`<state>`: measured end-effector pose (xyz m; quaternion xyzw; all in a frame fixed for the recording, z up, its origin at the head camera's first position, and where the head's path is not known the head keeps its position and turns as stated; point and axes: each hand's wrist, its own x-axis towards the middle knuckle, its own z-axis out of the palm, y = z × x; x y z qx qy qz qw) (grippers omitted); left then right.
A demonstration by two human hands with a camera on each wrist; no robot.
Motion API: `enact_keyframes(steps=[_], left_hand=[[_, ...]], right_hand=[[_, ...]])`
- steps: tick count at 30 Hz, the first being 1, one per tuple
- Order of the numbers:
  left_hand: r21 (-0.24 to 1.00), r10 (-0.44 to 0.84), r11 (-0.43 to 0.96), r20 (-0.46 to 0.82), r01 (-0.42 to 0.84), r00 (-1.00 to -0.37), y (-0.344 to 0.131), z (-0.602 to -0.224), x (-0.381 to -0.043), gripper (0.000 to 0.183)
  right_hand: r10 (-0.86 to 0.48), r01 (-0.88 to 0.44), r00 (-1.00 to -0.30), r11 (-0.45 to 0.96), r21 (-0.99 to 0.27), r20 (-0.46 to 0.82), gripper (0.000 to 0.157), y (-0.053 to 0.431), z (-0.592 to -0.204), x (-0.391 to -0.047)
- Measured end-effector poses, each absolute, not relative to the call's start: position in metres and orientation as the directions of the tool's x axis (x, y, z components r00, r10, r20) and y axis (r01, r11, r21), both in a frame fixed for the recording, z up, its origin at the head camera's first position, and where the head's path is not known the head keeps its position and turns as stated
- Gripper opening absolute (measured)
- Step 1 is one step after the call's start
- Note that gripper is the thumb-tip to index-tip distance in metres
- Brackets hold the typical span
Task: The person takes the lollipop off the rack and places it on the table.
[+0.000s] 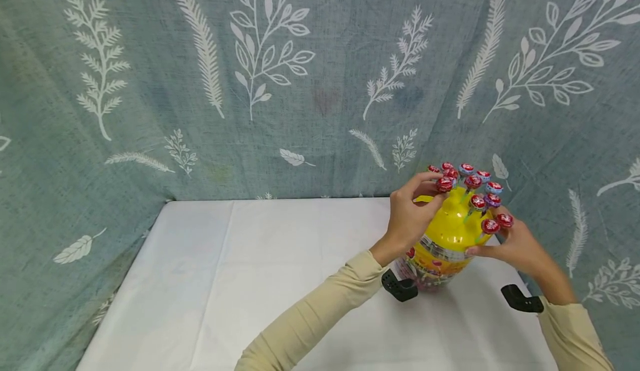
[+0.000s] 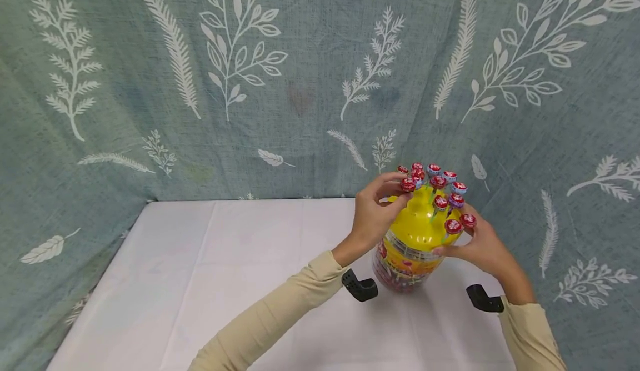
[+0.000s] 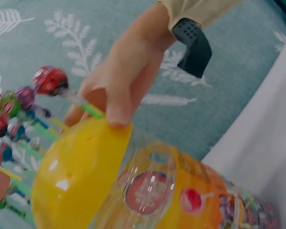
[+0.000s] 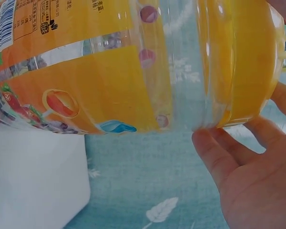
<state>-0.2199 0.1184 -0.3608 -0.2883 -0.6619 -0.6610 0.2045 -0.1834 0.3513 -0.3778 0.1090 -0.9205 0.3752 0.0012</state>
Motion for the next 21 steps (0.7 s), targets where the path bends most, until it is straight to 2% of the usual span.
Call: enact_keyframes(steps=[9, 21], left_hand=[[0.793, 0.089, -0.044, 0.609, 0.608, -0.788, 0.078, -0.346, -0.208, 0.028], [0.825, 0.080, -0.034, 0.565, 0.564, -0.821, 0.035, -0.358, -0.205, 0.029]], right_hand=[[-0.194, -0.187, -0.978, 0.685, -0.704, 0.072, 0.090, 0.350, -0.376, -0.182], [-0.181, -0.170, -0.982, 0.684, -0.710, 0.061, 0.084, 0.349, -0.377, -0.181]])
